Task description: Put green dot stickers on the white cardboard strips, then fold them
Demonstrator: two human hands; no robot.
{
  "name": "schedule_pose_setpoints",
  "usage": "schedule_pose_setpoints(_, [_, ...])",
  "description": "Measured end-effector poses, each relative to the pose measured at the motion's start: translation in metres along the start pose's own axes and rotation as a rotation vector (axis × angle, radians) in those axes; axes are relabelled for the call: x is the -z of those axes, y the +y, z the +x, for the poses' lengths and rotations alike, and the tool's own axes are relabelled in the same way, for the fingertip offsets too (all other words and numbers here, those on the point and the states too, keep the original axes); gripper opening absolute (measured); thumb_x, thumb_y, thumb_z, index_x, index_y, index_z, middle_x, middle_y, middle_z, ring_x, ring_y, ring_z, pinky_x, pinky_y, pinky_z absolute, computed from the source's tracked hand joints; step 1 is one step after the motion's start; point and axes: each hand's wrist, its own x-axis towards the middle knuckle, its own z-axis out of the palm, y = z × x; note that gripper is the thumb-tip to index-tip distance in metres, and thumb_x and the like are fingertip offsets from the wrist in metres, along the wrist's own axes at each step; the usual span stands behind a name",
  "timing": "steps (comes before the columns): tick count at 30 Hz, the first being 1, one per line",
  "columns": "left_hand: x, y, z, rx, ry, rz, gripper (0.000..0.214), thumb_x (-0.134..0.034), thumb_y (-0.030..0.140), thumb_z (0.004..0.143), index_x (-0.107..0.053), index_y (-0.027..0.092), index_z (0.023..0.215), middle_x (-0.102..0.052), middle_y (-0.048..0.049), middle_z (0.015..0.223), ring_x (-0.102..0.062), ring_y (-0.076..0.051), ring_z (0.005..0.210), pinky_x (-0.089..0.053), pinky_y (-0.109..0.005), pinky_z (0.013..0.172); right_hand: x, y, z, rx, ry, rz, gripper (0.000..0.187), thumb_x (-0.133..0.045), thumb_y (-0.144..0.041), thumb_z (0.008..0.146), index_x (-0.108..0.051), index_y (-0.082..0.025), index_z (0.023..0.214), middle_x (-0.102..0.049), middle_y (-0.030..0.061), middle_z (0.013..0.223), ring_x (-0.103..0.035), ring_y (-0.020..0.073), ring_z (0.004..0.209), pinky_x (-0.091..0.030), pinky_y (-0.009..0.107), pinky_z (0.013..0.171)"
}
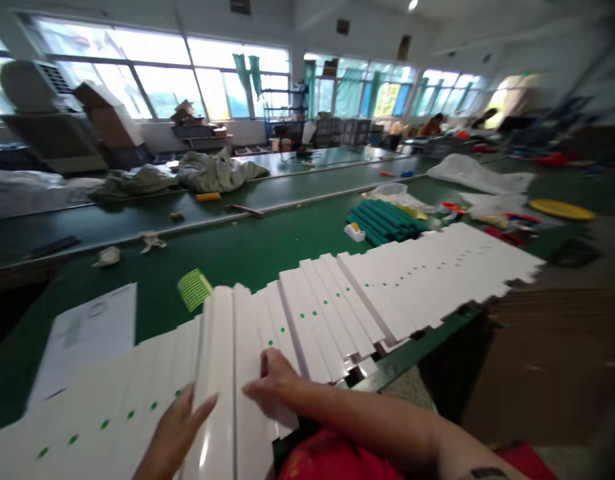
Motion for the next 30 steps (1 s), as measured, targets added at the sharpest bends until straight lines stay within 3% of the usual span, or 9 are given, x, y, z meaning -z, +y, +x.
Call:
schedule_pose_setpoints(3, [-0.001, 0.042, -0.023, -0.077, -0.075, -0.140, 0.067, -0.040, 0.061, 0.083, -0.053, 0.010, 0.124, -0.063, -0.0189, 0.124, -0.058, -0.032, 0.118, -0.045, -0.042, 0.099, -0.003, 0.001, 0.004, 0.066, -0.031, 0.005, 0.035, -0.076, -0.029, 0.055, -0.053, -0.017, 0.079, -0.052, -0.0016, 0.074, -0.050, 0.0156, 0.071, -0.036, 0.025, 0.058])
schedule_pose_setpoints(7, [-0.010, 0.070, -0.029, 0.072, -0.012, -0.056, 0.084, -0.061, 0.061, 0.072, -0.041, 0.004, 0.131, -0.063, -0.0261, 0.119, -0.062, -0.035, 0.110, -0.047, -0.037, 0.087, -0.002, 0.002, 0.010, 0.103, -0.093, 0.059, 0.031, -0.075, -0.025, 0.055, -0.052, -0.017, 0.075, -0.049, -0.0022, 0.070, -0.047, 0.0148, 0.069, -0.034, 0.025, 0.058])
schedule_pose_setpoints(13, [-0.009, 0.065, -0.033, 0.119, 0.023, -0.049, 0.081, -0.072, 0.041, 0.068, -0.039, 0.008, 0.134, -0.066, -0.0190, 0.116, -0.063, -0.029, 0.106, -0.046, -0.030, 0.083, 0.002, 0.001, 0.003, 0.055, -0.188, 0.267, 0.018, -0.058, -0.034, 0.072, -0.051, -0.017, 0.074, -0.049, -0.0023, 0.064, -0.049, 0.0124, 0.057, -0.038, 0.024, 0.051])
schedule_pose_setpoints(18, [-0.008, 0.058, -0.030, 0.091, 0.026, -0.296, 0.057, -0.064, 0.016, 0.071, -0.047, 0.012, 0.125, -0.069, -0.0110, 0.112, -0.066, -0.019, 0.100, -0.048, -0.023, 0.083, -0.005, -0.003, 0.000, 0.055, -0.233, 0.369, 0.022, -0.059, -0.036, 0.072, -0.050, -0.018, 0.082, -0.051, -0.0021, 0.070, -0.052, 0.0118, 0.058, -0.044, 0.025, 0.054])
schedule_pose_setpoints(22, [-0.015, 0.056, -0.031, 0.087, 0.024, -0.377, 0.054, -0.070, 0.023, 0.069, -0.051, 0.013, 0.118, -0.070, -0.0103, 0.110, -0.067, -0.020, 0.096, -0.050, -0.024, 0.081, -0.004, -0.001, 0.001, 0.046, -0.182, 0.320, 0.026, -0.064, -0.030, 0.065, -0.047, -0.020, 0.082, -0.053, 0.0005, 0.076, -0.057, 0.0177, 0.068, -0.048, 0.031, 0.061])
schedule_pose_setpoints(26, [-0.017, 0.053, -0.030, 0.125, 0.012, -0.388, 0.062, -0.077, 0.031, 0.064, -0.054, 0.012, 0.120, -0.069, -0.0126, 0.115, -0.065, -0.025, 0.106, -0.049, -0.027, 0.089, 0.005, 0.002, 0.003, 0.161, 0.015, 0.096, 0.037, -0.074, -0.025, 0.053, -0.051, -0.019, 0.081, -0.057, 0.0096, 0.097, -0.054, 0.0279, 0.098, -0.044, 0.036, 0.082])
schedule_pose_setpoints(30, [-0.009, 0.050, -0.032, 0.113, -0.084, -0.620, 0.065, -0.080, 0.038, 0.060, -0.061, 0.012, 0.116, -0.072, -0.0121, 0.108, -0.067, -0.028, 0.102, -0.052, -0.032, 0.088, 0.010, -0.001, 0.008, 0.101, 0.022, -0.053, 0.031, -0.070, -0.040, 0.065, -0.050, -0.018, 0.076, -0.059, 0.0085, 0.085, -0.057, 0.0260, 0.085, -0.044, 0.034, 0.071])
